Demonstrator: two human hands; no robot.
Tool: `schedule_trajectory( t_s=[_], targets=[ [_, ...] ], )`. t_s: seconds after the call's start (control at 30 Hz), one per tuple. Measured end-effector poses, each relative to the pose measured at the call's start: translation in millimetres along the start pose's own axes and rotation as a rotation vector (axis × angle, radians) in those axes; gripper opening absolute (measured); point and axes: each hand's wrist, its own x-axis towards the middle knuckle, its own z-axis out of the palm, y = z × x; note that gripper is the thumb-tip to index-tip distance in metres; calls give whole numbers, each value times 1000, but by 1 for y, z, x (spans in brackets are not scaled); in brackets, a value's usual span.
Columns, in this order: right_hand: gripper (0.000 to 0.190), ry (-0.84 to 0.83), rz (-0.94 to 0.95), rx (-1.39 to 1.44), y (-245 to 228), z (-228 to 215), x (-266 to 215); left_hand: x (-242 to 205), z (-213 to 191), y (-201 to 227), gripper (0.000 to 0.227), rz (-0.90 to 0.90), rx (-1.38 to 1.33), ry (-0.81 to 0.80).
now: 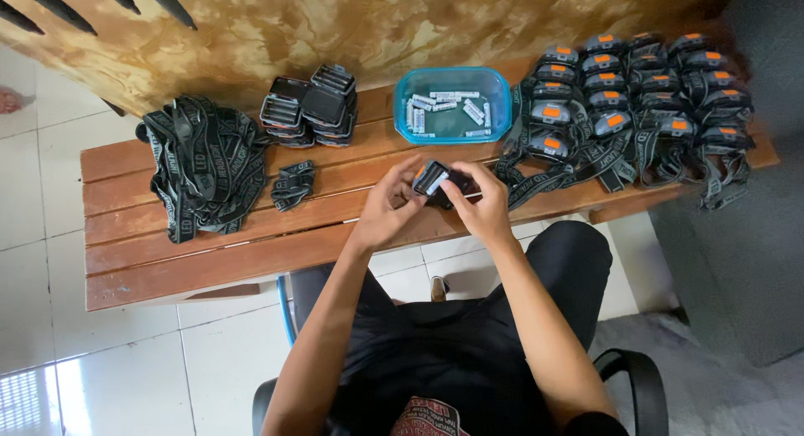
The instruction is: The person assembles headlamps by inserting batteries into the headlamp units and attaching them to the head straps. They pick up a headlamp, open the battery compartment, insert batteries from a blue container, close the compartment, and then attach the unit to a strap before placing the finished headlamp on a pile.
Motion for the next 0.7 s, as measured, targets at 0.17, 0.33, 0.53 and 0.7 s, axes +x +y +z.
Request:
schedule_trajectory(
  t_s=[0.17,0.33,0.53,0.7],
  targets=[
    [36,-57,117,95,-4,3,1,1,3,-4,62,-23,3,32],
    [32,-242,347,254,-16,-7,7,3,4,0,48,-39,-118,65],
    [17,-267,410,336,-6,-7,10,4,-1,-14,47,-25,-131,39],
    [22,-358,380,353,-2,-10,10,1,3,19,51,-142,-166,51]
  ],
)
